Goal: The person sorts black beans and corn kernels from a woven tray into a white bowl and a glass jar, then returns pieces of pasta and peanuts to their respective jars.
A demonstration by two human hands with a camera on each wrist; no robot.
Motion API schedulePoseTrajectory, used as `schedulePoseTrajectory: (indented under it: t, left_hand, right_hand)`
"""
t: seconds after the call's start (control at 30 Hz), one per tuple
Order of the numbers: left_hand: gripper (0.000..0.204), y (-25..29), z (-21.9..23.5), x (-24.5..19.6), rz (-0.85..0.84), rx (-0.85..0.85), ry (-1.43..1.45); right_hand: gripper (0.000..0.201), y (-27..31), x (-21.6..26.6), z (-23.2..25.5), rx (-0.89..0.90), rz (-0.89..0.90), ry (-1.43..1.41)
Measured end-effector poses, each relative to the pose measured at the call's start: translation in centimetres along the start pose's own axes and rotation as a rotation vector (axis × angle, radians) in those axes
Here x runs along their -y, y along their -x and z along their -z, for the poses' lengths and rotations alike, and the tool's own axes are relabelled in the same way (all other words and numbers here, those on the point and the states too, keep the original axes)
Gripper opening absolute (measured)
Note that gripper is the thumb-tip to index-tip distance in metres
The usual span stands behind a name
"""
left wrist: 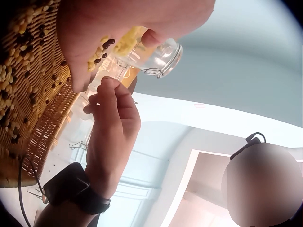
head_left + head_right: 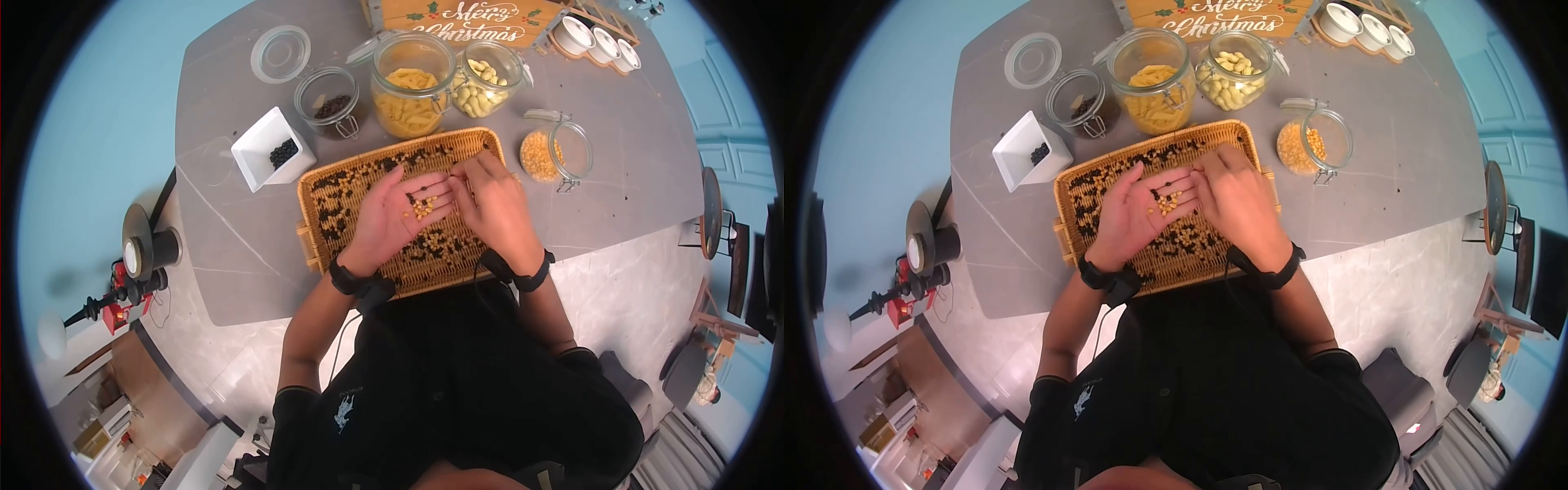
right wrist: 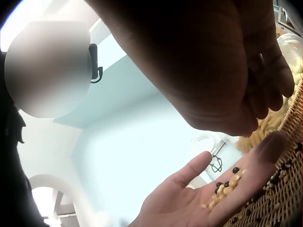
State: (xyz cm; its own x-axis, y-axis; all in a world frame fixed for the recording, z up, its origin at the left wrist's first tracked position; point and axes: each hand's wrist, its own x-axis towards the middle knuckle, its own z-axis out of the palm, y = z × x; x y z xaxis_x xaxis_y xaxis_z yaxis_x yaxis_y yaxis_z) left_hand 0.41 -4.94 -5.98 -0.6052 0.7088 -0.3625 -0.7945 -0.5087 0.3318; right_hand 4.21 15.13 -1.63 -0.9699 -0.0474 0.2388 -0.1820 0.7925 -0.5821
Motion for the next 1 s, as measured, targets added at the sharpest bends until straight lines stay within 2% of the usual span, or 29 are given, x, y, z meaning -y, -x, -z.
schedulePoseTrajectory:
  t: [0.1,0.2,0.3,0.5,0.6,0.7,0.8,0.9,1.0]
  left_hand:
    - [0.077,-0.1,0.3,0.2,0.009,0.018,0.009]
    - [0.075,-0.2,0.9,0.3,0.001,0.045,0.003]
    - [0.074,-0.1,0.7,0.3,-0.002,0.05,-0.01]
    - [0.072,-0.3,1.4,0.7,0.016,0.02,-0.019]
    - [0.073,-0.3,1.2,0.5,0.022,0.039,-0.02]
    - [0.074,-0.1,0.4,0.4,0.015,0.034,-0.018]
    - [0.075,-0.2,0.5,0.4,0.022,0.016,-0.029]
    - [0.075,-0.1,0.2,0.3,0.024,0.018,-0.025]
    - [0.073,-0.1,0.2,0.5,0.004,0.038,-0.025]
  right_hand:
    - [0.013,0.0,0.6,0.0,0.01,-0.014,0.071]
    - [0.018,0.2,0.6,-0.4,0.088,0.161,-0.167]
    - [0.022,0.6,0.5,-1.3,0.126,0.242,-0.179]
    - [0.019,0.8,1.2,-1.2,0.151,0.231,-0.093]
    - [0.015,0.6,1.2,-0.6,0.161,0.153,-0.19]
    - [0.013,0.4,0.8,0.2,0.128,0.006,-0.167]
    - [0.013,0.2,0.1,0.0,0.056,0.011,-0.04]
    - [0.014,0.0,0.8,0.2,0.034,0.034,-0.085]
    - [0.016,0.2,0.5,-0.6,0.085,0.148,-0.141]
